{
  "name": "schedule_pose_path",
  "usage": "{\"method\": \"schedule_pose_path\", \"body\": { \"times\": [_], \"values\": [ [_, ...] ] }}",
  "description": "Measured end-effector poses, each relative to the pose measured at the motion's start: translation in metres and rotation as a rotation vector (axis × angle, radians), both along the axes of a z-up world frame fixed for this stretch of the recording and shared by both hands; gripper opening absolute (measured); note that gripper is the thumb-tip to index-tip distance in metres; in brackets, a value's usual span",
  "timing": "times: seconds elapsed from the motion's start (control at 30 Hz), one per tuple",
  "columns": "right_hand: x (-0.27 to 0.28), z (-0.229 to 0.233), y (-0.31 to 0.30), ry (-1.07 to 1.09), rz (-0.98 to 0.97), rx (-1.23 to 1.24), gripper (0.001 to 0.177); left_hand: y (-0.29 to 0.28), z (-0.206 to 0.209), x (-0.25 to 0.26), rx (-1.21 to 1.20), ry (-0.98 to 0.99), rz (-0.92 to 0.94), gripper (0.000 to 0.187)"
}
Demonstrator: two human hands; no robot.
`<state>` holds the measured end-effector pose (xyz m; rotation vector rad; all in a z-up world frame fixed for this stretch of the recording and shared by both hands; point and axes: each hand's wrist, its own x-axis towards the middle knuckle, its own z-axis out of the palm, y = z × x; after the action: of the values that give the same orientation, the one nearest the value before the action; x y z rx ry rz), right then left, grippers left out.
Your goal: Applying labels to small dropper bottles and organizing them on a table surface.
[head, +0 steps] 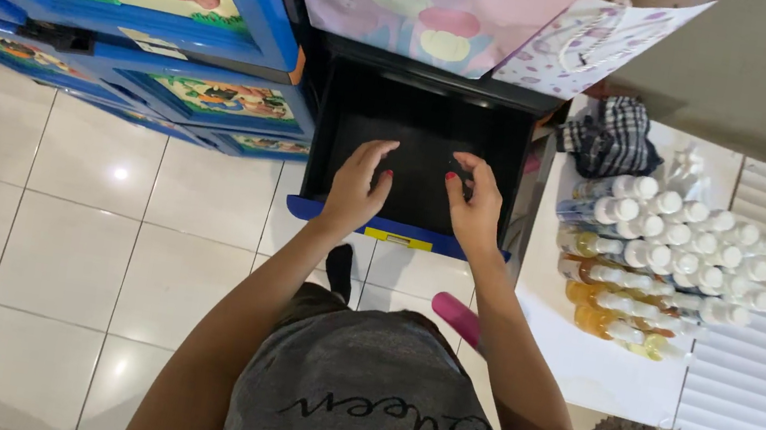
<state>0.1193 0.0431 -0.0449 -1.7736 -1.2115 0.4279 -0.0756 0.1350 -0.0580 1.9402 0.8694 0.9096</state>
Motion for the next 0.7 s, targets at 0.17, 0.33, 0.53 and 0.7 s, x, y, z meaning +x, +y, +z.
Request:
{"method": "schedule_pose_path", "body": {
  "times": [0.17, 0.33, 0.53, 0.7],
  "values": [
    [0.001, -0.025, 0.015, 0.058, 0.060, -0.087, 0.026, 0.019, -0.031, -0.009, -0.046, 0.098, 0.001, 0.042],
    [0.006, -0.062, 0.027, 0.136, 0.139, -0.167, 0.027, 0.031, -0.066, -0.016, -0.096, 0.198, -0.013, 0.041],
    [0.005, -0.090, 0.043, 0.167, 0.224, -0.424, 0.027, 0.042, -0.105, -0.020, -0.152, 0.342, -0.071, 0.041],
    [0.006, -0.137, 0.057, 0.108, 0.370, -0.525, 0.034, 0.051, -0.130, -0.018, -0.278, 0.617, -0.143, 0.047]
  ]
}}
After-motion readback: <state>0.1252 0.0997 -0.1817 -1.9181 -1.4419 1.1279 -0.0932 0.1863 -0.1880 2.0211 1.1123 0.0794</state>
